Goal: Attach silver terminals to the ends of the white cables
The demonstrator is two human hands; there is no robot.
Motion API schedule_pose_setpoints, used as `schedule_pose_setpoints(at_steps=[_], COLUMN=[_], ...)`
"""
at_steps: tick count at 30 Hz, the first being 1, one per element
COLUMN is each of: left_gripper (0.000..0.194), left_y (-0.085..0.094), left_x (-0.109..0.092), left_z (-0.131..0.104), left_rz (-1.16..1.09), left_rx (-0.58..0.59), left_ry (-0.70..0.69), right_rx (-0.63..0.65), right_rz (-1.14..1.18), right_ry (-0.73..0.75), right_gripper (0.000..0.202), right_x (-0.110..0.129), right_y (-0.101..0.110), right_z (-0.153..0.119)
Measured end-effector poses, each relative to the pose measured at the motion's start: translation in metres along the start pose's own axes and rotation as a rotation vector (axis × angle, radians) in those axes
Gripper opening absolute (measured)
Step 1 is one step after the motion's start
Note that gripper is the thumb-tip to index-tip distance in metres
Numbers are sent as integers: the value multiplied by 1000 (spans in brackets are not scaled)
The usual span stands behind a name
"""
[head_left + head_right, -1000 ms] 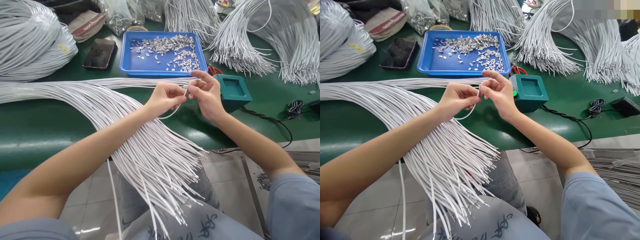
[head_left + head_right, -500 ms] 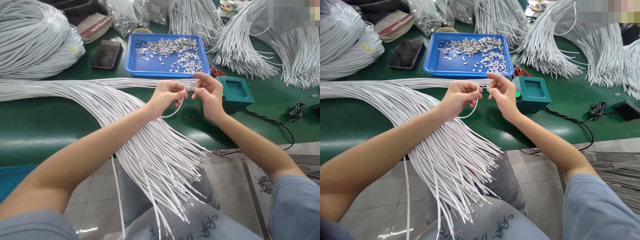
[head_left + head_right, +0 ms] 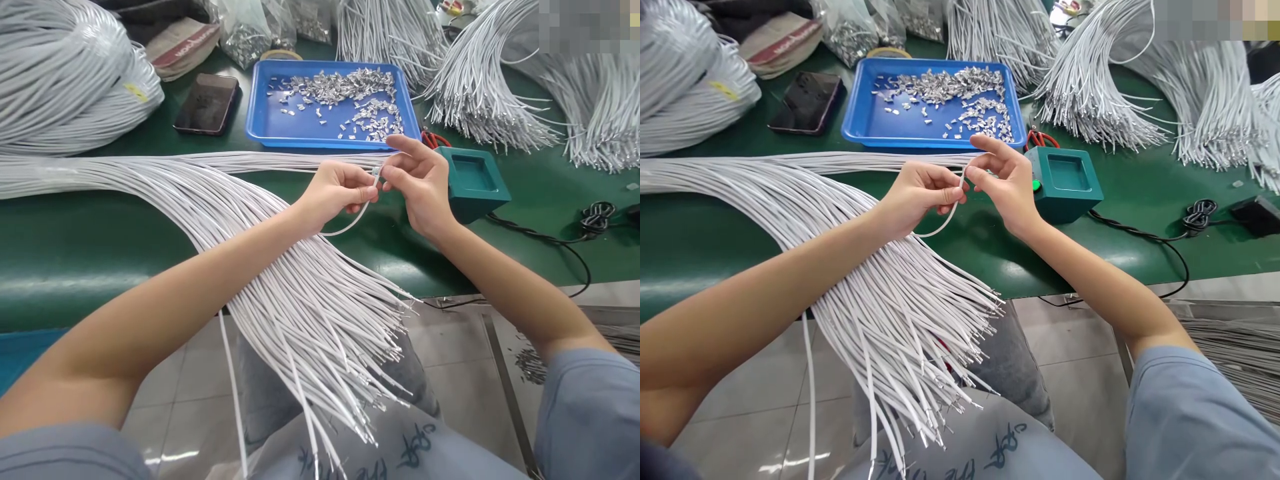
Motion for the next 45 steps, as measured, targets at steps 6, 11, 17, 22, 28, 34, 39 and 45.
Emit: schedule_pose_setpoints(at_steps=[6, 11, 17, 22, 28, 34, 39, 45], left_gripper=[14, 13, 16, 21, 16, 15, 14, 16], left_y=[3, 4, 3, -1, -1, 5, 5, 5], left_x=[2, 2, 1, 2, -1, 0, 0, 0], left_z=[1, 1, 1, 1, 0, 1, 2, 3], left_rz=[14, 12, 26, 6, 1, 58, 57, 54], left_rx=[-8, -16, 24, 108, 50, -44, -28, -33], left_ry=[-20, -31, -1, 4, 5, -10, -17, -46], right_rx=[27, 11, -2, 31, -9, -119, -71, -21], right_rz=[2, 48, 95, 66, -74, -182, -267, -313], right_ry=[-50, -46, -11, -22, 40, 149, 214, 251], right_gripper=[36, 32, 34, 32, 22, 17, 25, 25], right_x=[-3, -2, 9, 14, 14, 15, 20, 18], right_y=[2, 2, -1, -1, -2, 1, -1, -2], right_z=[2, 2, 0, 0, -3, -8, -9, -7])
Point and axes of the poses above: each hand's wrist, its own z-axis towards the middle knuckle, its own y-axis out of the back of the hand, x = y × z, the point moved 4 cm from there along z, towards the middle knuckle, and after that the axes turned 1 degree about y, right-handed, at the moved point
